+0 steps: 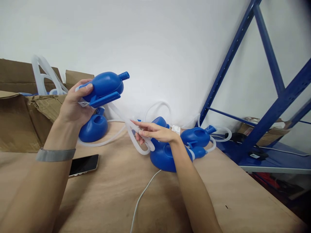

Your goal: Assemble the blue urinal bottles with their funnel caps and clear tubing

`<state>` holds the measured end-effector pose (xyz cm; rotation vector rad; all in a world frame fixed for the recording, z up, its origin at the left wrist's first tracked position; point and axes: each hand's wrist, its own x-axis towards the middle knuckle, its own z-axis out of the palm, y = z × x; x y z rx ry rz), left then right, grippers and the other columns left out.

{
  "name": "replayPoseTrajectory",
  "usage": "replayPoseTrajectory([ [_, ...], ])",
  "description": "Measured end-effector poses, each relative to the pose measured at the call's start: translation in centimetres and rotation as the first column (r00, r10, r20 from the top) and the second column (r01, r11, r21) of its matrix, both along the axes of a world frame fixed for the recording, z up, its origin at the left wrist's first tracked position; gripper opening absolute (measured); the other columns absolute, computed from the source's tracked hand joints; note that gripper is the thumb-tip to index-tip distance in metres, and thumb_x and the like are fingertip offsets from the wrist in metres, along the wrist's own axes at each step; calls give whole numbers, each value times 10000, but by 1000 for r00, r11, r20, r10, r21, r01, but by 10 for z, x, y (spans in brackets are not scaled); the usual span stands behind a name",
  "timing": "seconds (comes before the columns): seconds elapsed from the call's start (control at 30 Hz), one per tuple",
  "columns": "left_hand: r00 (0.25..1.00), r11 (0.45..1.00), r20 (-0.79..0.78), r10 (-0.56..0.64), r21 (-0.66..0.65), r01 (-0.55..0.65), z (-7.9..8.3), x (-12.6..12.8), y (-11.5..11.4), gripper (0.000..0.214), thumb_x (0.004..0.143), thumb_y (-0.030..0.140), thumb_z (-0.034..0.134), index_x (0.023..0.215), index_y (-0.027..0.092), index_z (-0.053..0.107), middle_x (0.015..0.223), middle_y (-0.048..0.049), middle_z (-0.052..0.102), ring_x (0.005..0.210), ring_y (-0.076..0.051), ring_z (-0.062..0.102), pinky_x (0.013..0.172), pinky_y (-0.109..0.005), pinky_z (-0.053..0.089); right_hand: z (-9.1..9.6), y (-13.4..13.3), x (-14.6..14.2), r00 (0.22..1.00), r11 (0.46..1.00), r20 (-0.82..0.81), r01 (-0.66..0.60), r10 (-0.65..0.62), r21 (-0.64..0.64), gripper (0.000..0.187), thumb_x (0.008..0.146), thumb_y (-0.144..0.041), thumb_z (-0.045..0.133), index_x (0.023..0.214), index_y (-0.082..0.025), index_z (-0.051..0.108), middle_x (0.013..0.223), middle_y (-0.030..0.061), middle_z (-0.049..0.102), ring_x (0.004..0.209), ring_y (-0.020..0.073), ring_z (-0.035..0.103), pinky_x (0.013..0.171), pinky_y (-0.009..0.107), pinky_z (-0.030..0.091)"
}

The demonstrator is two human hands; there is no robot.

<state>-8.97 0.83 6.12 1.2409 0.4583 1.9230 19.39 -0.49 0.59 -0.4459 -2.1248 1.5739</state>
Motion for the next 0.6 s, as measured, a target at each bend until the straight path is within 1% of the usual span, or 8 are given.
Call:
replayPoseTrajectory([
  [0.1, 999, 999, -9, 41, 19, -41, 6, 9, -10, 457, 457, 296, 956, 830, 188, 715, 790, 11, 644, 687, -129, 561, 499, -228, 461, -2, -1, -14, 997, 997, -37, 74, -74, 20, 704, 993, -274, 621, 1617, -185, 309, 958, 14, 637, 815, 116, 624, 780, 265, 531],
  [0.23, 998, 999, -61, 30, -22, -31, 8, 27, -23, 476, 456, 294, 956, 838, 179, 697, 719, 27, 601, 591, -104, 514, 441, -215, 380, 4, -13, -36, 969, 975, -114, 221, -219, 4, 608, 985, -282, 605, 1556, -235, 402, 967, 11, 622, 759, 116, 630, 644, 240, 515],
  [0.3, 992, 999, -122, -34, -32, 30, 6, 37, -30, 443, 500, 299, 944, 843, 176, 693, 701, 36, 593, 570, -88, 511, 453, -200, 378, 9, -22, -41, 941, 956, -175, 293, -291, -11, 459, 973, -303, 608, 1420, -235, 530, 960, 11, 625, 723, 117, 635, 599, 241, 503],
  [0.37, 975, 993, -188, -118, -43, 112, 3, 48, -37, 416, 547, 321, 931, 858, 172, 698, 707, 32, 608, 572, -85, 531, 470, -195, 394, 14, -28, -42, 903, 932, -244, 362, -353, -10, 251, 959, -334, 610, 1176, -210, 635, 904, 10, 632, 671, 116, 617, 564, 241, 478],
  [0.4, 964, 987, -213, -159, -54, 151, 2, 53, -41, 413, 562, 334, 927, 868, 171, 702, 718, 27, 620, 581, -90, 545, 478, -195, 406, 16, -30, -41, 883, 918, -274, 396, -380, 2, 186, 955, -351, 606, 1052, -198, 645, 846, 6, 630, 635, 113, 592, 543, 239, 455],
  [0.47, 943, 974, -244, -228, -76, 216, 0, 61, -47, 423, 569, 349, 928, 884, 169, 711, 744, 17, 641, 606, -98, 570, 495, -194, 427, 18, -31, -37, 845, 884, -317, 466, -430, 43, 208, 951, -383, 591, 871, -192, 607, 694, -18, 577, 544, 99, 498, 490, 233, 378],
  [0.53, 931, 964, -251, -266, -96, 250, 1, 63, -51, 436, 568, 361, 932, 899, 172, 720, 768, 10, 656, 626, -102, 586, 508, -191, 443, 21, -30, -31, 825, 849, -313, 520, -469, 98, 258, 955, -409, 574, 803, -201, 556, 596, -56, 469, 487, 85, 383, 458, 232, 296],
  [0.6, 938, 967, -242, -249, -118, 226, 4, 59, -51, 445, 553, 370, 935, 898, 178, 728, 753, 12, 655, 608, -99, 577, 493, -187, 434, 24, -30, -25, 817, 807, -263, 563, -513, 176, 259, 968, -436, 547, 841, -211, 545, 597, -76, 395, 483, 81, 317, 458, 232, 257],
])
